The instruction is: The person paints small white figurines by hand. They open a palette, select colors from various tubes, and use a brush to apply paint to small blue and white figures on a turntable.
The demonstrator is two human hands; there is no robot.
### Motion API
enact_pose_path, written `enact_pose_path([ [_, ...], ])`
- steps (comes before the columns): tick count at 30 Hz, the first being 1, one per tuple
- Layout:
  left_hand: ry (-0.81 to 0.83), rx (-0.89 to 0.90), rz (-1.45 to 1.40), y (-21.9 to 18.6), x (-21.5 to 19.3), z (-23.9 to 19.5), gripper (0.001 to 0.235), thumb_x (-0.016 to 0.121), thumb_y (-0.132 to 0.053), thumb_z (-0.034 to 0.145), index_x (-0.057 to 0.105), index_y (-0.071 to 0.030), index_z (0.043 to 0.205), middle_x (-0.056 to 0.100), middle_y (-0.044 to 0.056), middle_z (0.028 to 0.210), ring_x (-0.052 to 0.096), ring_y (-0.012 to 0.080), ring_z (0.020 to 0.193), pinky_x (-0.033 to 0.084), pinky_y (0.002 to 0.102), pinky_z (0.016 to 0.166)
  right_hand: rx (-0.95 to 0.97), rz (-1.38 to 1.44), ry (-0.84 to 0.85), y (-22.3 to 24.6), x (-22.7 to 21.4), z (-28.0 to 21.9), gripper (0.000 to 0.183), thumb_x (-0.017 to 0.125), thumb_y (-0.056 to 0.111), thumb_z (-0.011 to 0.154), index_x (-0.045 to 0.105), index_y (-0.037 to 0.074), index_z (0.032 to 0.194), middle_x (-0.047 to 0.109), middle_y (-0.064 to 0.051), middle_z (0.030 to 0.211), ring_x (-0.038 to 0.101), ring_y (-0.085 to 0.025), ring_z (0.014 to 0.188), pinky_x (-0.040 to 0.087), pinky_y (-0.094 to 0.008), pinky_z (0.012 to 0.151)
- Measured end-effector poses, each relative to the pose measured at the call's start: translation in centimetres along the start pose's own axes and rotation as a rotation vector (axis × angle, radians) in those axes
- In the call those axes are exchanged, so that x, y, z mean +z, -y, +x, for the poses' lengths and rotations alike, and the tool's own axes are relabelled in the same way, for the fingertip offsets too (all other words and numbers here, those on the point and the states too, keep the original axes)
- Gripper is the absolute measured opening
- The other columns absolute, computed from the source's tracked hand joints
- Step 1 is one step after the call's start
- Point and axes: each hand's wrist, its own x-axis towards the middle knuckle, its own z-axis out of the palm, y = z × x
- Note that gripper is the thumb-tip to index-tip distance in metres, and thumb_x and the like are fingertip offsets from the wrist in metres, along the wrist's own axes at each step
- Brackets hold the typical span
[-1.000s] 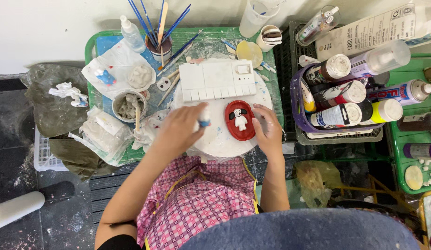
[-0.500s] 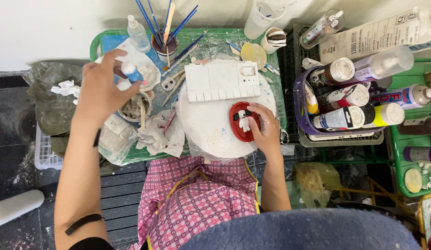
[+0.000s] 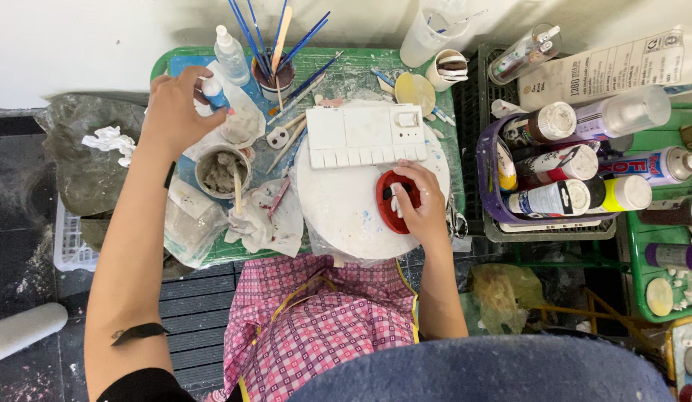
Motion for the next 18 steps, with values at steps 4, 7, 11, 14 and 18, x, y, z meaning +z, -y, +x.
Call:
enact_pose_path([
  [4,0.017,-0.008,0.146,1.7,1.0,0.6,0.054,0.089,-0.030,0.084,0.062,-0.006,0.125,0.072,0.009,0.092,0.067,0.0291,0.087,0.038,0.044,0.111,0.002,-0.009,0.009,-0.1,0.1,0.0,0.027,0.069,0.014,0.099,0.068,0.008,0.125,0.067,-0.013,0.134,0.059,-0.032,0.133,0.048,-0.041,0.110],
  [7,0.030,-0.002,0.183,2.8,1.9,0.8,0.054,0.090,-0.031,0.082,0.062,-0.006,0.121,0.071,0.009,0.092,0.067,0.0299,0.086,0.037,0.047,0.110,0.023,-0.022,0.018,-0.1,0.1,0.0,0.027,0.069,0.016,0.099,0.069,0.008,0.124,0.067,-0.013,0.135,0.058,-0.032,0.134,0.047,-0.041,0.109],
  [11,0.089,-0.009,0.241,4.1,2.7,1.1,0.059,0.092,-0.033,0.075,0.063,-0.006,0.119,0.072,0.012,0.092,0.069,0.0308,0.088,0.036,0.049,0.109,0.037,-0.020,0.015,0.0,-0.1,0.1,0.027,0.069,0.016,0.099,0.069,0.008,0.124,0.067,-0.012,0.135,0.059,-0.031,0.133,0.048,-0.040,0.109],
  [14,0.130,-0.045,0.236,4.7,2.7,0.9,0.059,0.091,-0.032,0.073,0.064,-0.007,0.119,0.073,0.012,0.091,0.069,0.0302,0.088,0.035,0.047,0.110,0.037,-0.019,0.015,0.1,0.0,0.0,0.027,0.069,0.015,0.098,0.069,0.008,0.124,0.067,-0.012,0.134,0.059,-0.031,0.133,0.047,-0.041,0.110],
  [18,0.211,-0.170,0.211,4.7,2.1,0.8,0.056,0.090,-0.033,0.077,0.065,-0.008,0.120,0.073,0.012,0.081,0.069,0.0282,0.086,0.035,0.044,0.113,0.044,-0.021,0.022,0.0,0.2,0.1,0.026,0.068,0.013,0.098,0.068,0.008,0.124,0.067,-0.013,0.134,0.059,-0.031,0.133,0.047,-0.041,0.109],
])
